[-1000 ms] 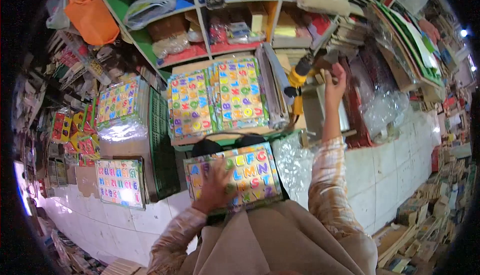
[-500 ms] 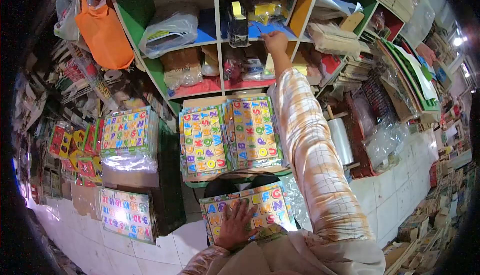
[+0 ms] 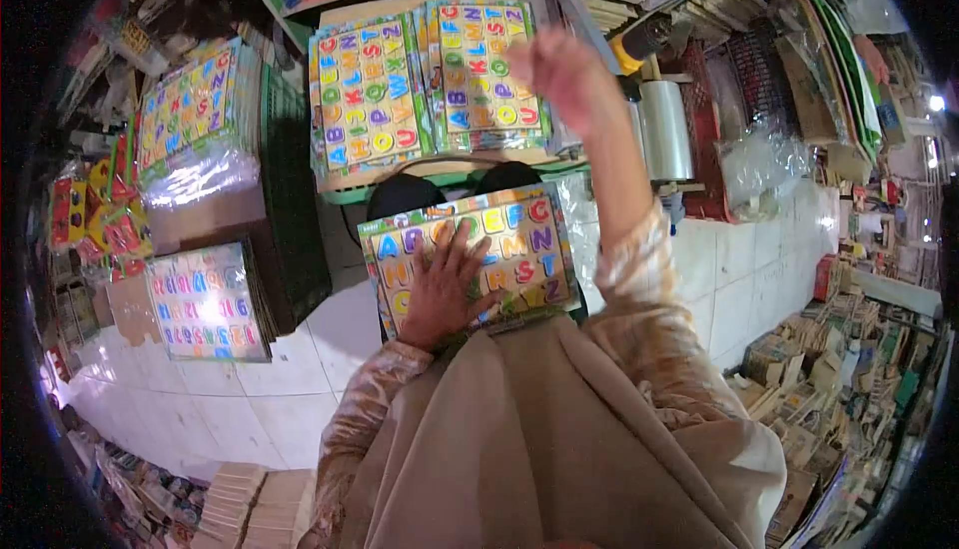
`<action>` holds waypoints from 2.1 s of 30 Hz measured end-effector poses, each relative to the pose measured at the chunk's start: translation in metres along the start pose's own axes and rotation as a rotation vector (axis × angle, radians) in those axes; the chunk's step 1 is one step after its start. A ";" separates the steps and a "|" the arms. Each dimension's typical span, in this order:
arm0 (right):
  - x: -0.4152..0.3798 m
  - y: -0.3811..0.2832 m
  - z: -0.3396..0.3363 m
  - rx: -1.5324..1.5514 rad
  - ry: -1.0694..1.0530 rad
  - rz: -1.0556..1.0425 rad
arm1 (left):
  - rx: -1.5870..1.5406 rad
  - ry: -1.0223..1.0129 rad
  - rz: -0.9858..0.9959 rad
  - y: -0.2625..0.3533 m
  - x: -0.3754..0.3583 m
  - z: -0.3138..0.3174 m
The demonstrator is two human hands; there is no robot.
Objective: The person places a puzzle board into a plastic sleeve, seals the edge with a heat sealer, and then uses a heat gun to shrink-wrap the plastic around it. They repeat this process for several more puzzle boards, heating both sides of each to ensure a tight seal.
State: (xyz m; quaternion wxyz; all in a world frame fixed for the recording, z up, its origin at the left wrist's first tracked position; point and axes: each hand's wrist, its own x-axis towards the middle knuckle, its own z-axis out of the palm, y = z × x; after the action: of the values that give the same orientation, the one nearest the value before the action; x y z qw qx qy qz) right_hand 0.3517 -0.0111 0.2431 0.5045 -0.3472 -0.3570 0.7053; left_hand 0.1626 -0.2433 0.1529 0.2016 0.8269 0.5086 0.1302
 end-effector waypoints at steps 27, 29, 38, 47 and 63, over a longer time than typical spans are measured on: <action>-0.172 0.141 -0.045 -1.084 0.053 -0.245 | 0.056 0.122 0.051 0.009 -0.008 0.005; -0.169 0.132 -0.036 -1.063 0.067 -0.228 | 0.067 0.132 0.042 0.009 -0.007 0.005; -0.167 0.151 -0.031 -0.832 -0.005 -0.132 | 0.083 0.149 0.043 0.007 -0.010 0.009; -0.164 0.144 -0.031 -1.187 -0.147 -0.360 | 0.071 0.154 0.039 0.004 -0.011 0.015; -0.160 0.172 -0.016 -0.800 -0.074 -0.150 | 0.060 0.060 -0.246 0.023 -0.025 0.018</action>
State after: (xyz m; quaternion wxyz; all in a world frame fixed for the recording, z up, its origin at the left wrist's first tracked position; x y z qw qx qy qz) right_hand 0.3251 -0.2030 0.1087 0.3666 -0.4634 -0.6455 0.4839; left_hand 0.1767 -0.2787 0.1470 0.1760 0.7597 0.6156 0.1137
